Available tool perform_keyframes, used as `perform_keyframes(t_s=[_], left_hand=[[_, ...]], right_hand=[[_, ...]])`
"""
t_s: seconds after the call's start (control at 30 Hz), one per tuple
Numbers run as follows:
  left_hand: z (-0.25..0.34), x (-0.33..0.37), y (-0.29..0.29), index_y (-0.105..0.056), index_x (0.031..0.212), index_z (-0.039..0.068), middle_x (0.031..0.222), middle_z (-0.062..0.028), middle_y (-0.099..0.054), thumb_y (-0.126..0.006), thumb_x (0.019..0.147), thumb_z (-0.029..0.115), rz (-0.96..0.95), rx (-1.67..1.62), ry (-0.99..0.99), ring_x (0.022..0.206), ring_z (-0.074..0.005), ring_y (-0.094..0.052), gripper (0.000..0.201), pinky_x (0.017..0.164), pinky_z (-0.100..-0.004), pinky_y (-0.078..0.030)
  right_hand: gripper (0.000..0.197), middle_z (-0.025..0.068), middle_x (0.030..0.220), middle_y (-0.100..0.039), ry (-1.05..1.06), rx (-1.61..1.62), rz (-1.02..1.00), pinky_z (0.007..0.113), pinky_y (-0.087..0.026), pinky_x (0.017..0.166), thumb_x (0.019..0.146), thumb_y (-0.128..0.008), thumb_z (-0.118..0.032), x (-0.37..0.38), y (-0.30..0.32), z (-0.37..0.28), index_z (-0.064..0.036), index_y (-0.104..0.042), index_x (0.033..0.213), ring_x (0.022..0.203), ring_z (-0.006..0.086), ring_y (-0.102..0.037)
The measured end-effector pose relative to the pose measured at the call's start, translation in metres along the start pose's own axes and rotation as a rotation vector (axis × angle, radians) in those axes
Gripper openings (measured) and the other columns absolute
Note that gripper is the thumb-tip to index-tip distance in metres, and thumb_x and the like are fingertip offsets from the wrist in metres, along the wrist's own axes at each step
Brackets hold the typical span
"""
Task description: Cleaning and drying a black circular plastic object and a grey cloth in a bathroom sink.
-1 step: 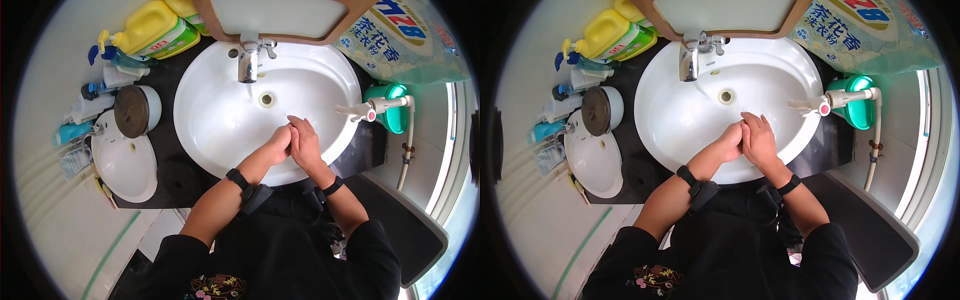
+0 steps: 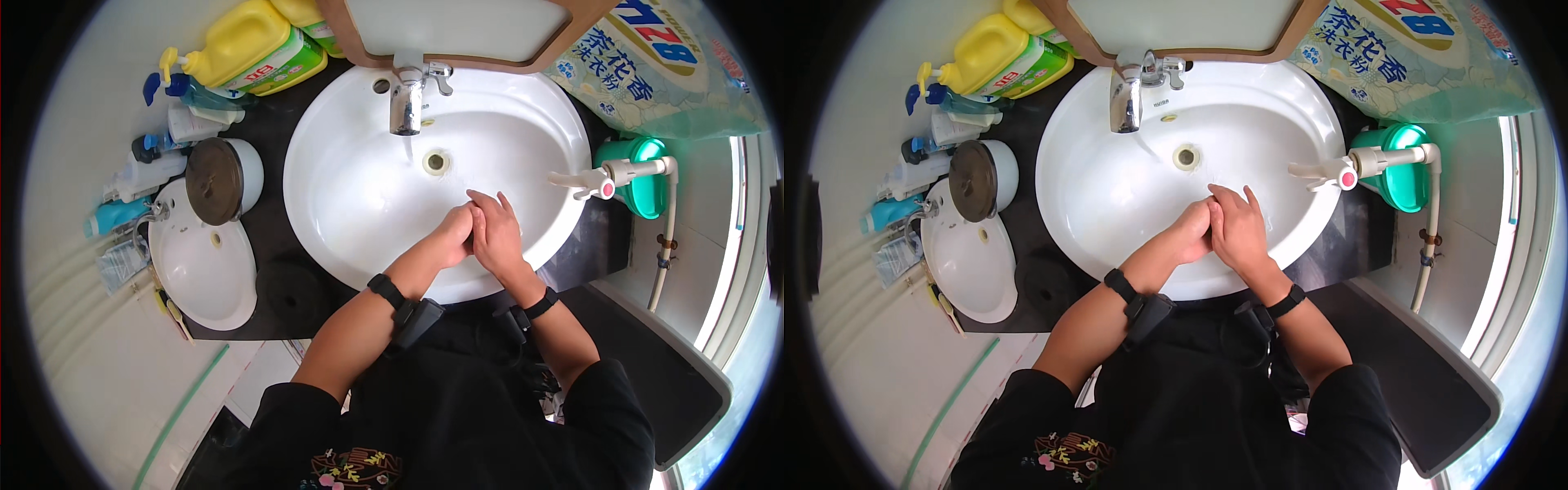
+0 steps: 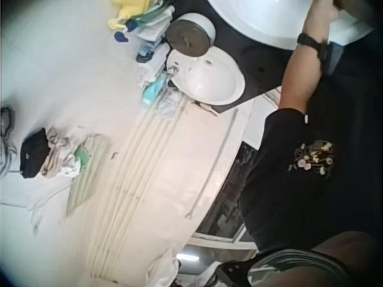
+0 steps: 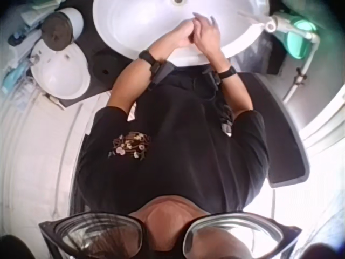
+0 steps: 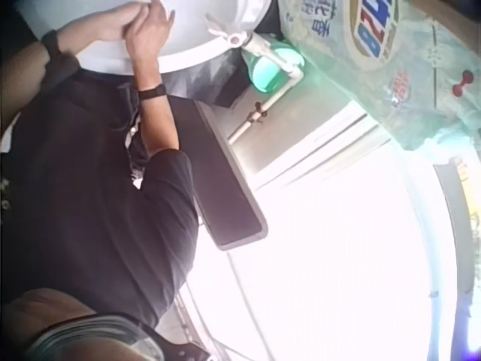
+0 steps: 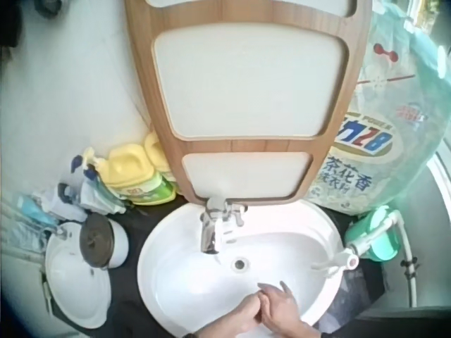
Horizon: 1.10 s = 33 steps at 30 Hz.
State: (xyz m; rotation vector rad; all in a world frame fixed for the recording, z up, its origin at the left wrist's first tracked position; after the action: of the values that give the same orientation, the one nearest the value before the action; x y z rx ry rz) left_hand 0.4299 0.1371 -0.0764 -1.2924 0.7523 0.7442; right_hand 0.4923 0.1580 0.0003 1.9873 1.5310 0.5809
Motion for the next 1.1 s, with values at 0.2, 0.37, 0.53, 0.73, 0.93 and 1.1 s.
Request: perform_keyframes(t_s=[0.2,0.37,0.53,0.73,0.93,1.1], left_hand=[[-0.016,0.005,0.035,-0.049,0.091,0.018,0.069,0.0002,-0.049,-0.033,0.099,0.036,0.066,0.164,0.145,0.05,-0.0109,-0.042,0.026,0.04,-0.0274,-0.026],[0.001,0.003,0.048,-0.047,0.081,0.017,0.057,0.0028,-0.041,-0.034,0.097,0.041,0.168,0.197,0.024,0.039,-0.0093,-0.03,0.031,0.036,-0.0256,-0.017],[0.043,0.015,0.1,-0.056,0.083,0.009,0.057,-0.0034,-0.05,-0.029,0.102,0.041,0.418,0.544,-0.327,0.042,-0.0147,-0.044,0.046,0.038,-0.0317,-0.03],[0.113,-0.044,0.065,-0.063,0.106,0.001,0.08,-0.0272,-0.064,-0.028,0.102,0.022,0.622,1.206,-0.841,0.078,-0.0464,-0.061,0.041,0.068,-0.0545,-0.048],[0.138,-0.071,0.076,-0.065,0.1,0.0,0.079,-0.0268,-0.063,-0.033,0.103,0.028,0.698,1.02,-0.891,0.077,-0.0466,-0.061,0.042,0.07,-0.0504,-0.048],[0.175,-0.093,0.085,-0.065,0.097,-0.003,0.081,-0.0186,-0.067,-0.039,0.103,0.037,0.818,0.834,-1.126,0.073,-0.0365,-0.064,0.049,0.069,-0.0427,-0.049]], right_hand=[[0.036,0.0148,0.098,-0.067,-0.457,0.698,-0.096,0.033,-0.05,0.081,0.095,-0.055,-0.017,-0.006,-0.053,0.033,-0.0017,-0.054,0.127,0.09,0.0229,-0.064],[0.038,0.0136,0.091,-0.065,-0.861,0.919,-0.008,0.029,-0.05,0.076,0.095,-0.053,-0.012,-0.012,-0.079,0.047,-0.0031,-0.051,0.132,0.083,0.0177,-0.062],[0.034,0.0125,0.081,-0.062,-0.93,1.111,0.12,0.03,-0.05,0.07,0.096,-0.043,-0.007,0.014,-0.109,0.046,0.0026,-0.051,0.128,0.073,0.0184,-0.061],[0.022,0.0127,0.073,-0.059,-1.077,1.288,0.125,0.034,-0.053,0.063,0.098,-0.045,-0.011,0.04,-0.135,0.038,0.0022,-0.054,0.112,0.063,0.0217,-0.06],[0.022,0.0117,0.075,-0.061,-1.034,1.443,0.092,0.033,-0.053,0.065,0.098,-0.051,-0.018,0.056,-0.131,0.01,0.0017,-0.057,0.105,0.068,0.0217,-0.063],[0.03,0.0058,0.104,-0.062,-0.769,1.329,-0.201,0.03,-0.052,0.071,0.098,-0.054,-0.023,0.052,-0.099,-0.025,-0.0006,-0.057,0.117,0.093,0.0143,-0.062]])
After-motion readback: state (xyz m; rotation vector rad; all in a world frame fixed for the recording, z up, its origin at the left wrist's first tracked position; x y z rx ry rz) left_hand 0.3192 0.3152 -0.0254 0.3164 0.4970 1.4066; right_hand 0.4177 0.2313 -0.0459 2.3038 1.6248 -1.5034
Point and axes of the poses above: each hand's wrist, its own x-axis towards the middle knuckle, its own y-axis out of the back of the hand, z = x × y, the point moved 10 cm from there along x, towards the middle knuckle
